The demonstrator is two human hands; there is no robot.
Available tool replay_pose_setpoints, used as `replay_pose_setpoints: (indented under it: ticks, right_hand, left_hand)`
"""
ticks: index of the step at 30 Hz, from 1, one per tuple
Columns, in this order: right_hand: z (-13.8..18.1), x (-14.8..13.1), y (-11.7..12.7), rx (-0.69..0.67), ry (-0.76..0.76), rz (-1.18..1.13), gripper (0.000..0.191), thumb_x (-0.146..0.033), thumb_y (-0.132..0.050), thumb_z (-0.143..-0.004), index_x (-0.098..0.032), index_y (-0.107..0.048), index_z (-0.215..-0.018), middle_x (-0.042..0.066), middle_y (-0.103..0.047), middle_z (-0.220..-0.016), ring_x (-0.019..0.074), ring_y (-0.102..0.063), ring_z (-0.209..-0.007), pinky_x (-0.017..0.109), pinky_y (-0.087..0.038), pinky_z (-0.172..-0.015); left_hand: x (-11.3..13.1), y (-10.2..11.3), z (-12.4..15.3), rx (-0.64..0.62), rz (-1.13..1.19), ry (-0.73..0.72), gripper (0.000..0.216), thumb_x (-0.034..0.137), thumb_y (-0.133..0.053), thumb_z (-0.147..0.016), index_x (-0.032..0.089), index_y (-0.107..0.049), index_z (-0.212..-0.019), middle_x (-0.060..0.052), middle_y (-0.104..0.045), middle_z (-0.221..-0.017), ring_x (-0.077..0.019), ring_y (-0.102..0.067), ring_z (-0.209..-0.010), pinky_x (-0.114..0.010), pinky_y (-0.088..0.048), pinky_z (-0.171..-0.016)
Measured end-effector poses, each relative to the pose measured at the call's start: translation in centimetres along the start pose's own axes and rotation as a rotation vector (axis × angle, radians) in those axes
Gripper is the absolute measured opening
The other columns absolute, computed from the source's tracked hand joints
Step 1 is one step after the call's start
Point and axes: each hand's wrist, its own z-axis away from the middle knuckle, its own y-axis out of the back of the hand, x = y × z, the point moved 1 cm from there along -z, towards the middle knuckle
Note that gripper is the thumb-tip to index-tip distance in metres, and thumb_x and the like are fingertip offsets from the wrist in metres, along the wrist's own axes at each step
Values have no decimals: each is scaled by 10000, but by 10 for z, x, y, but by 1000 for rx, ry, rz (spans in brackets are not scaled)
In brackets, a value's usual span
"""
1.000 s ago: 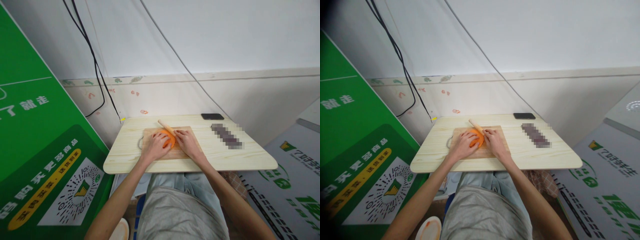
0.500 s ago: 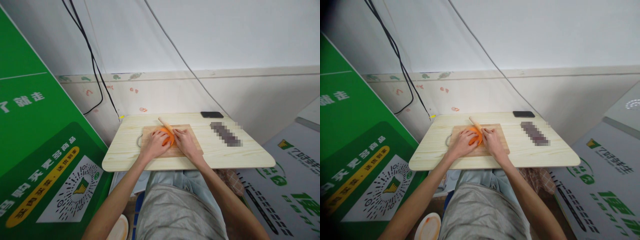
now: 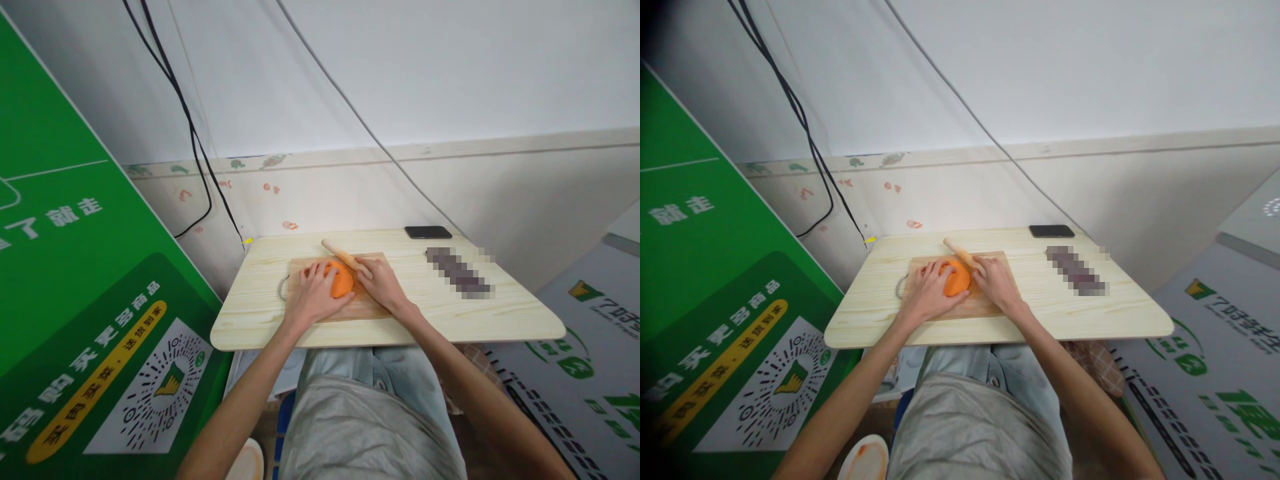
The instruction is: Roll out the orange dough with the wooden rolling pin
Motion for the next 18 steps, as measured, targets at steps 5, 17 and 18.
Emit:
replay_pose_setpoints:
  ticks: [5, 17, 18]
  right_hand:
    - [-2, 9, -5, 73, -47, -59, 440, -207, -601, -997, -186, -753, -1409, 127, -800, -1348, 320, -749, -1229, 459, -553, -1122]
    - [5, 12, -4, 111, -17, -130, 431, -228, -591, -1000, -215, -757, -1398, 106, -793, -1372, 309, -734, -1257, 473, -547, -1142]
    - [5, 10, -3, 107, -19, -125, 432, -224, -586, -1003, -211, -754, -1401, 109, -793, -1370, 310, -733, -1254, 474, -547, -1140]
  left_hand:
    - [0, 0, 0, -7, 2, 69, 738, 669, -773, -903, 241, -608, -1481, -165, -666, -1478, -424, -564, -1373, -632, -431, -1161]
    - [-14, 0, -2, 11, 449, -320, 655, 109, -663, -761, 222, -664, -1406, -97, -713, -1461, -292, -627, -1387, -491, -435, -1286]
    - [-13, 2, -1, 4, 440, -323, 649, 95, -652, -743, 222, -683, -1379, -94, -723, -1447, -295, -633, -1373, -501, -431, -1283]
